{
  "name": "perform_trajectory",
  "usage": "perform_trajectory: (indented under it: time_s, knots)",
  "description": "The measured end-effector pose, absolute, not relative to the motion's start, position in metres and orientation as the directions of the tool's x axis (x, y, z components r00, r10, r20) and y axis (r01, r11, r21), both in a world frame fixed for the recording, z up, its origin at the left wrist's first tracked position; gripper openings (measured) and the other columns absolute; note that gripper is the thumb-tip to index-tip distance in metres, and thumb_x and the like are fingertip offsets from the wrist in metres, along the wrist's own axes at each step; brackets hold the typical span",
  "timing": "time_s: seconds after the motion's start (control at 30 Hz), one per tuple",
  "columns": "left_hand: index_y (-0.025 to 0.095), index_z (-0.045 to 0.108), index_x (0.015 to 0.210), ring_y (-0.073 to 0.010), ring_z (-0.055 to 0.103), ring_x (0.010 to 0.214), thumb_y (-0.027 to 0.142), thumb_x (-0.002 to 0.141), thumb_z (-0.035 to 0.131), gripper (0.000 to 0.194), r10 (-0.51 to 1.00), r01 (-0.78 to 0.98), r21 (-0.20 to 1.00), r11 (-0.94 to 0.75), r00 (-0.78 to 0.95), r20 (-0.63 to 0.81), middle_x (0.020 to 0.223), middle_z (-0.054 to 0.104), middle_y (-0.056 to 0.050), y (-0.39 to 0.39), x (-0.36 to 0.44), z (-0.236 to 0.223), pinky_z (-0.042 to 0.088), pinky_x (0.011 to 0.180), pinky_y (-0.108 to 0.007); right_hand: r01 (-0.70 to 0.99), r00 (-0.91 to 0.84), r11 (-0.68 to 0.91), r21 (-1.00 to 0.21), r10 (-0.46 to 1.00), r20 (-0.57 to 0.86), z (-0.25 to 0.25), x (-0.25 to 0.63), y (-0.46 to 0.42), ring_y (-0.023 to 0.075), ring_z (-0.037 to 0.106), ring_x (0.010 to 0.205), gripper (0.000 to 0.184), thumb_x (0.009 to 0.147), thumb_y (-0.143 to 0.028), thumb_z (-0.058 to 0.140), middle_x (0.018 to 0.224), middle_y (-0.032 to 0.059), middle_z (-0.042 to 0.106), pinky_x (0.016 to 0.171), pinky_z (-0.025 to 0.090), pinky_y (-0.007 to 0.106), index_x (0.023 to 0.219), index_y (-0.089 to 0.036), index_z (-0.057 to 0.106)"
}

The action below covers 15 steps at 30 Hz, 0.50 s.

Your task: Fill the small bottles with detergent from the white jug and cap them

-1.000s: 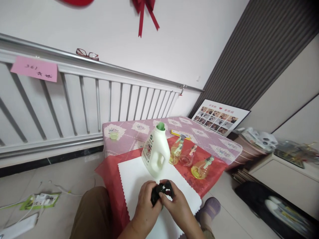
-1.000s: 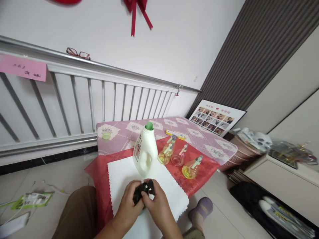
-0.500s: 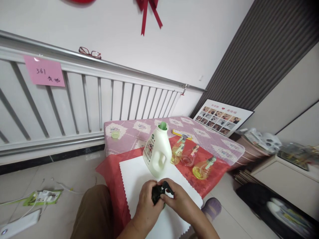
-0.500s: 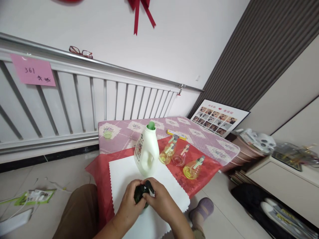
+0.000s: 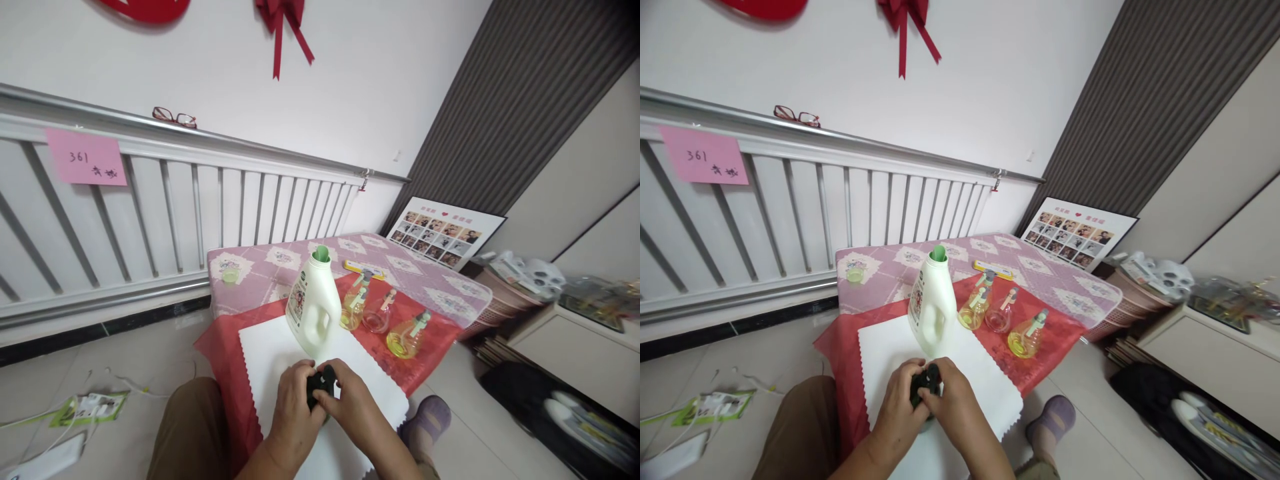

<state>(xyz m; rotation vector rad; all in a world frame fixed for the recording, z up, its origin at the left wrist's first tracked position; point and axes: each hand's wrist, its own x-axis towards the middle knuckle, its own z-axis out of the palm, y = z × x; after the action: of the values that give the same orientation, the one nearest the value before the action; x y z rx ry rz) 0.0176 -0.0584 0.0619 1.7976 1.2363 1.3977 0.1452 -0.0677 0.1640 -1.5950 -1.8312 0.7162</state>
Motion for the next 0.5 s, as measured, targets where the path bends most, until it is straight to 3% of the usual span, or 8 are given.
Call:
perform_trajectory:
  time_s: [0.17,0.3,0.43,0.5]
  knots:
    - [0.022,0.057,0.112,-0.0264,0.066,0.11,0.012,0.081,0.052,0.033,0.912,0.238,0.88,-0.41,0.083,0.402,0.115,0.068,-0.01,-0.059,0.019,0.069,0.056,0.098,-0.052,0.696,-0.002,0.056,-0.716,0.997,0.075,0.158,0.139,-0.068,0.0234,0.062,0.082,0.014,0.071,-0.02,0.061,0.084,0.0014,0.063,0.077,0.047,0.036,0.084,-0.023,0.056]
    - [0.022,0.055,0.118,-0.0262,0.064,0.114,0.02,0.09,0.046,0.03,0.938,0.164,0.924,-0.346,0.037,0.345,0.12,0.065,-0.011,-0.064,0.025,0.065,0.053,0.102,-0.054,0.687,0.049,0.007,-0.726,0.997,0.055,0.157,0.134,-0.07,0.0235,0.061,0.08,0.013,0.071,-0.022,0.06,0.081,0.0009,0.061,0.073,0.046,0.036,0.082,-0.024,0.053]
    - [0.023,0.052,0.127,-0.0271,0.059,0.125,0.022,0.092,0.045,0.035,0.938,0.161,0.924,-0.347,0.063,0.341,0.132,0.061,-0.012,-0.067,0.025,0.06,0.048,0.11,-0.059,0.621,0.031,0.004,-0.784,0.999,0.03,0.158,0.138,-0.073,0.0266,0.064,0.098,0.05,0.07,-0.023,0.061,0.111,0.0099,0.068,0.081,0.049,0.038,0.12,-0.017,0.06]
    - [0.024,0.05,0.131,-0.0271,0.056,0.13,0.026,0.096,0.044,0.036,0.934,0.179,0.917,-0.357,0.083,0.347,0.137,0.06,-0.013,-0.067,0.023,0.059,0.046,0.113,-0.06,0.592,-0.005,0.024,-0.805,1.0,0.027,0.158,0.14,-0.075,0.0273,0.064,0.105,0.057,0.075,-0.025,0.057,0.121,0.0126,0.067,0.084,0.05,0.039,0.131,-0.016,0.057]
